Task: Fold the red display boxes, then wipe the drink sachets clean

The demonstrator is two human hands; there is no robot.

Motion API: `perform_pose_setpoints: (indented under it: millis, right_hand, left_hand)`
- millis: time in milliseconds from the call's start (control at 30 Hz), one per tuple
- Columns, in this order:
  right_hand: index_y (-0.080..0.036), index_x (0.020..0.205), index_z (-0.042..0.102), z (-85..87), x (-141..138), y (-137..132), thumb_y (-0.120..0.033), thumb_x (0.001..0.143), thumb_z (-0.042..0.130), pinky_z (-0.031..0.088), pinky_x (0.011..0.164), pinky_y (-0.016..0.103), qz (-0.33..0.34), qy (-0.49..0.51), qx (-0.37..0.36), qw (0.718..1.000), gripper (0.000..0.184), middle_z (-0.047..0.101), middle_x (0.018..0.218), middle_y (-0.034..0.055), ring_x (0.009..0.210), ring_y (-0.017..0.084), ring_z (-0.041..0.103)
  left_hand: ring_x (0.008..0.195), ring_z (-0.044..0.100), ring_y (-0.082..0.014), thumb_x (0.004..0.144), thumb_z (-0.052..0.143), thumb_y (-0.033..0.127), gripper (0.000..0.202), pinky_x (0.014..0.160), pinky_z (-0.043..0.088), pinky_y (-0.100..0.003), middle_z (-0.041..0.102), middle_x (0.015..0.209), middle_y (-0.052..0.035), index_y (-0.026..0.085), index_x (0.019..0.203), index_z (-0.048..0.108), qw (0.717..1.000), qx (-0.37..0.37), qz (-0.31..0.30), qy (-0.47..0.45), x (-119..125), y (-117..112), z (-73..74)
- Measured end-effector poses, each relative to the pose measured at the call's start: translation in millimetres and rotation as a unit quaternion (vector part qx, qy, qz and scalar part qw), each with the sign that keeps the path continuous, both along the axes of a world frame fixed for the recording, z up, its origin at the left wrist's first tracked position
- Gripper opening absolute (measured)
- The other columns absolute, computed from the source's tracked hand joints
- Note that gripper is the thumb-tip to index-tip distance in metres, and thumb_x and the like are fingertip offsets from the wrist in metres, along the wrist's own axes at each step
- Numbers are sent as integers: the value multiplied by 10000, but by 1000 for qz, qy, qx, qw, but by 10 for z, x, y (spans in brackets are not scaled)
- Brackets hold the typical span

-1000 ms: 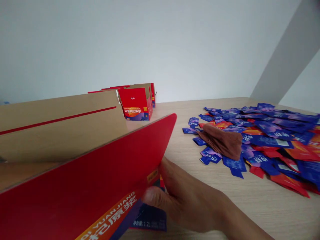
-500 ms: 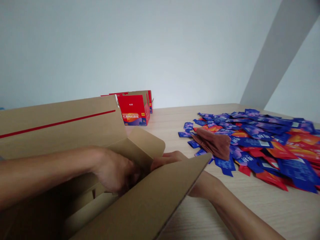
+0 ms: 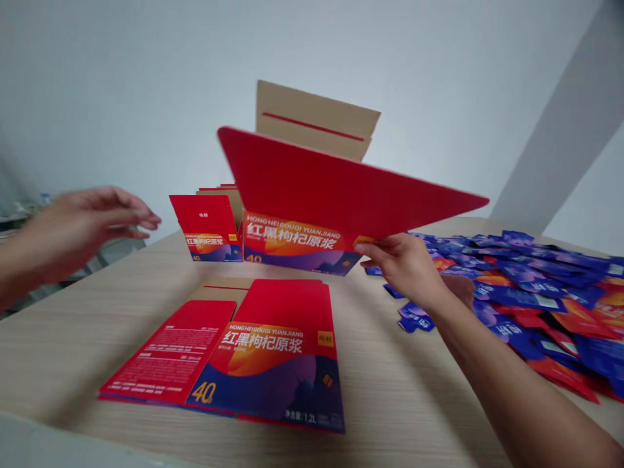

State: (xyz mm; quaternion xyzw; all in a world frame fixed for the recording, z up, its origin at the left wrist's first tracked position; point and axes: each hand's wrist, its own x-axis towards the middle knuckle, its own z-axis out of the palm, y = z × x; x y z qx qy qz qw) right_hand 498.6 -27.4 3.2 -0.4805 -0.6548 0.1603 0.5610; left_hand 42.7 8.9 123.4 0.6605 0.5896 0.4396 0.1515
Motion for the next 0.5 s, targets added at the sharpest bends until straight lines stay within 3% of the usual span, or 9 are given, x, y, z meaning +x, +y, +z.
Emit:
perform_pose_setpoints:
  millis: [100, 167, 233, 333, 500]
  right_hand:
    - [-145, 1185, 827, -58, -72, 317, -497, 967, 741, 735, 707, 401, -43, 9, -9, 999, 423, 859, 1102, 125, 874, 294, 833]
    - [-135, 1202, 811, -127, -167, 511, -511, 1006, 730, 739, 684, 393, -68, 1, -26, 997, 432, 853, 1114, 133, 872, 291, 837]
    - [-129, 1207, 793, -211, -283, 684, -502, 1051, 713, 732, 678, 376, -87, -21, -53, 995, 412, 846, 1105, 136, 856, 270, 834]
    - [-138, 1220, 759, -332, -476, 908, -447, 1092, 717, 709, 748, 370, -105, -75, -100, 987, 336, 819, 1099, 97, 862, 215, 811]
    - [-171, 1292, 722, -462, -812, 1247, -386, 1094, 729, 670, 894, 431, -130, -191, -158, 960, 293, 760, 1236, 83, 1030, 231, 771]
  left_hand:
    - [1192, 654, -360, 682, 760, 755, 724, 1168, 488, -543, 706, 1168, -156, 147, 1055, 629, 990, -113, -30, 82, -207, 90, -655]
    - [1249, 646, -364, 711, 749, 835, 823, 1198, 454, -489, 707, 1282, -175, 139, 1135, 640, 982, -144, -44, 116, -356, 146, -1062]
    - [1264, 656, -334, 822, 701, 850, 824, 1123, 500, -405, 718, 1323, -136, 147, 1243, 625, 977, -183, -71, 87, -496, 189, -1393]
    - [1139, 695, -270, 917, 657, 830, 749, 970, 550, -325, 763, 1204, -49, 173, 1274, 615, 964, -245, -98, -9, -651, 242, -1747]
    - [996, 708, -209, 827, 795, 794, 708, 895, 559, -277, 791, 1066, 35, 215, 1212, 659, 949, -263, -70, -161, -783, 354, -2128]
